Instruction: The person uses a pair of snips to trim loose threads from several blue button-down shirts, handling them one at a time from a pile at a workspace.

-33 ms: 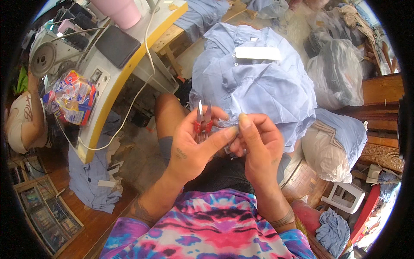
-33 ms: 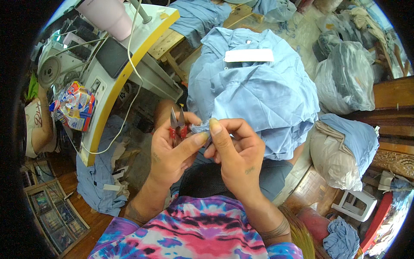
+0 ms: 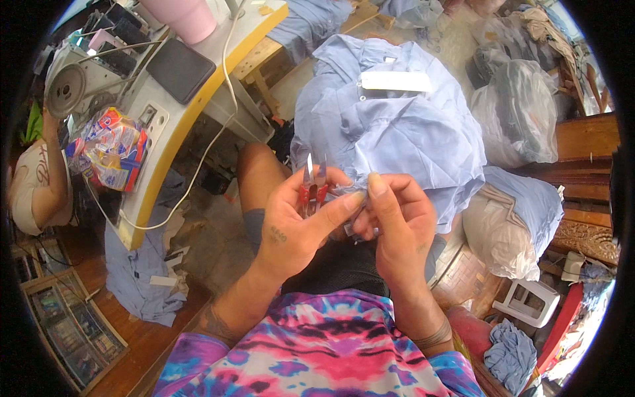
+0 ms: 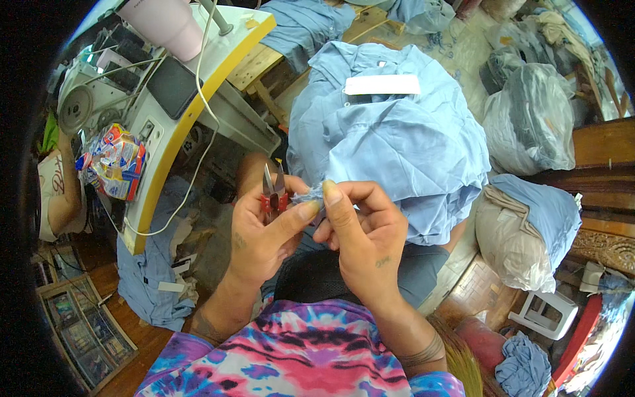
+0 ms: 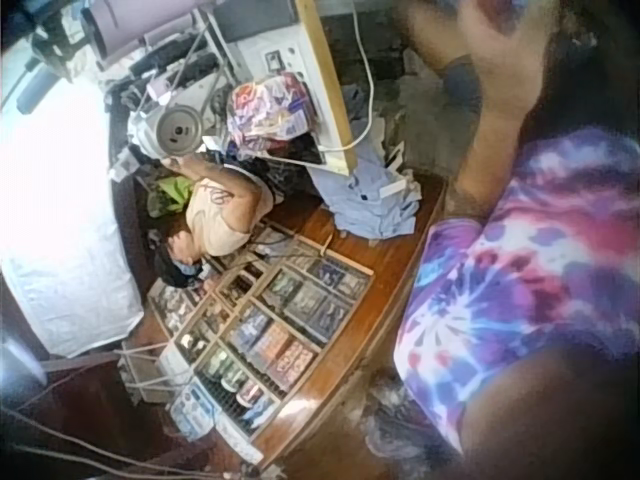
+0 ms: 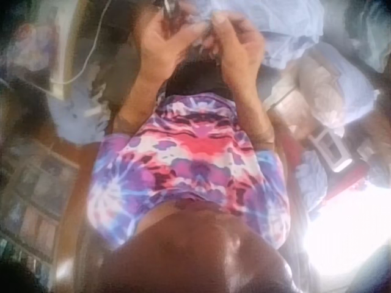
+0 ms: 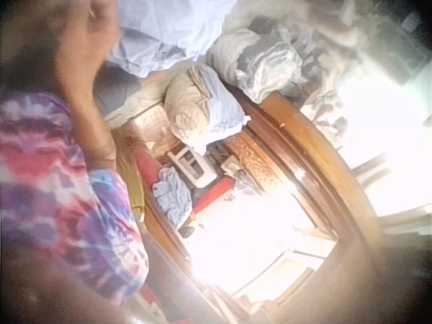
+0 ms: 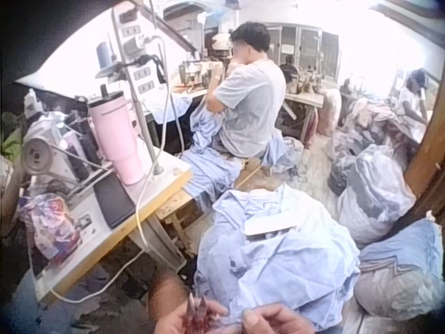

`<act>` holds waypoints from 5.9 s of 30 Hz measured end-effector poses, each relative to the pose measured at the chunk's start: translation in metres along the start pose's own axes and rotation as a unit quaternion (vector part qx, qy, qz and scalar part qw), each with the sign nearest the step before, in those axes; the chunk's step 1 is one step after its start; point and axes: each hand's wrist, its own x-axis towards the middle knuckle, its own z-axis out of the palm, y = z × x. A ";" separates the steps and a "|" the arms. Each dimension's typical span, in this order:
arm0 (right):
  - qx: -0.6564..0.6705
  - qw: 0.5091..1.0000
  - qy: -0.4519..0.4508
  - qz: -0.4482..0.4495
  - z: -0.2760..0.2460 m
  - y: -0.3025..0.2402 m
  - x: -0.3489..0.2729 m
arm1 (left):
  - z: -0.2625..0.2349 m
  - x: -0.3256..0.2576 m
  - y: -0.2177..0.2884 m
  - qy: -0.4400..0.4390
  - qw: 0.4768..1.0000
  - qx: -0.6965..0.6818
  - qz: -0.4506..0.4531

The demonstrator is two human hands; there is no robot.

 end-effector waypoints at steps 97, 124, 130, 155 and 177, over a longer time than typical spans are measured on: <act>-0.090 0.993 -0.074 -0.024 -0.042 -0.015 -0.004 | 0.014 -0.001 -0.016 -0.013 0.998 0.045 0.039; -0.394 0.882 -0.056 -0.253 -0.049 0.005 0.002 | -0.001 0.010 -0.029 0.026 0.997 -0.005 0.071; -0.238 0.945 0.097 -0.205 -0.077 -0.004 0.018 | -0.041 0.041 -0.028 0.185 0.976 -0.077 0.087; -0.344 0.906 0.023 -0.245 -0.041 0.007 0.020 | -0.008 0.013 -0.026 0.036 0.971 0.169 0.164; -0.274 0.955 -0.042 -0.106 -0.077 -0.045 0.038 | -0.011 0.056 -0.064 -0.038 0.870 0.451 0.196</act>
